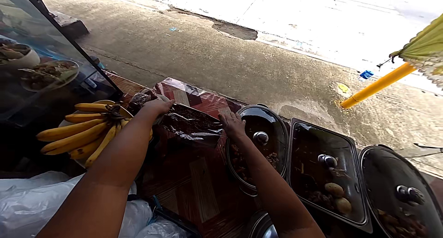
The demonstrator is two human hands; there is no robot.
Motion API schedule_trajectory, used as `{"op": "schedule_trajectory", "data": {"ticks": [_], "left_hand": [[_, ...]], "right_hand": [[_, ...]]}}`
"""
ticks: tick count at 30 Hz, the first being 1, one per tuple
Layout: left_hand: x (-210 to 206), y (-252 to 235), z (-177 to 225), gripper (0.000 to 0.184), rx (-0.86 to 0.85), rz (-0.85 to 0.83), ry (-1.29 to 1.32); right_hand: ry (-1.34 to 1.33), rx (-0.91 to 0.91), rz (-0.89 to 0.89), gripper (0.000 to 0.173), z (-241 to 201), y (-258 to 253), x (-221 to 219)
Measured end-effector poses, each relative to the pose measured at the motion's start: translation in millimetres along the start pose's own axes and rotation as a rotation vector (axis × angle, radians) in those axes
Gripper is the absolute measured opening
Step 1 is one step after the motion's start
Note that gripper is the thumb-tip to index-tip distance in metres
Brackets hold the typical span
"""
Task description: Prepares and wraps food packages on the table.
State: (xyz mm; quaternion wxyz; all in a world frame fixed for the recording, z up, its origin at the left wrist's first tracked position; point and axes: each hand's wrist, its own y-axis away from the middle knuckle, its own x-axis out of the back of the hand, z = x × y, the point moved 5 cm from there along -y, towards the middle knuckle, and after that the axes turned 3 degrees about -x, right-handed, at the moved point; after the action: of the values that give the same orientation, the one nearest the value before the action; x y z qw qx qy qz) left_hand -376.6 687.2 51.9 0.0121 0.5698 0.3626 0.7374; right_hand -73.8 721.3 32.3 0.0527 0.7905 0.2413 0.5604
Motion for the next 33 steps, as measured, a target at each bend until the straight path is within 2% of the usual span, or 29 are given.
{"op": "schedule_trajectory", "data": {"ticks": [4,6,10,13,15,17,18,20,23,25,26,27,30,31,33], "left_hand": [[36.5,36.8,14.3,0.087,0.020,0.153,-0.116],[52.9,63.4,21.3,0.077,-0.028,0.242,-0.126],[83.0,141.7,43.4,0.046,-0.223,0.450,-0.217],[87.7,218.9,49.6,0.038,-0.444,0.730,-0.024],[75.6,286.0,45.4,0.035,-0.546,0.985,0.171],[44.4,356.3,34.5,0.029,-0.639,1.254,0.313],[21.1,390.3,26.5,0.025,-0.680,1.347,0.339],[-34.8,454.7,4.9,0.020,-0.728,1.412,0.328],[-137.4,530.8,-35.8,0.019,-0.633,1.373,0.263],[-209.2,575.6,-57.2,0.017,-0.552,1.289,0.314],[-246.4,595.4,-64.5,0.017,-0.505,1.202,0.393],[-285.7,610.9,-70.2,0.017,-0.437,1.089,0.509],[-410.3,638.3,-86.7,0.028,-0.198,0.370,1.017],[-453.6,644.6,-92.9,0.031,-0.106,0.197,1.148],[-518.8,673.5,-102.6,0.036,0.054,0.006,1.228]], "right_hand": [[-0.092,-0.014,0.071,0.075,6.7,9.3,16.2],[-0.110,0.000,0.102,0.073,8.6,18.6,23.7],[-0.169,0.117,0.163,0.065,1.4,51.7,49.6],[-0.196,0.340,0.145,0.053,-30.4,101.9,74.1],[-0.231,0.517,0.077,0.042,-68.8,154.2,88.3],[-0.260,0.724,0.044,0.031,-106.0,198.7,90.4],[-0.251,0.847,0.059,0.028,-124.3,218.9,86.2],[-0.198,1.069,0.069,0.025,-164.6,270.6,74.4],[-0.083,1.343,-0.033,0.030,-215.3,353.2,37.5],[0.040,1.493,-0.239,0.033,-240.1,409.5,1.5],[0.138,1.540,-0.397,0.036,-249.5,438.3,-18.3],[0.228,1.590,-0.549,0.039,-256.6,469.7,-36.4],[0.357,1.776,-0.875,0.038,-268.4,566.5,-82.2],[0.357,1.849,-0.939,0.037,-270.8,598.1,-97.6],[0.404,1.956,-1.041,0.038,-272.1,665.9,-128.1]]}}
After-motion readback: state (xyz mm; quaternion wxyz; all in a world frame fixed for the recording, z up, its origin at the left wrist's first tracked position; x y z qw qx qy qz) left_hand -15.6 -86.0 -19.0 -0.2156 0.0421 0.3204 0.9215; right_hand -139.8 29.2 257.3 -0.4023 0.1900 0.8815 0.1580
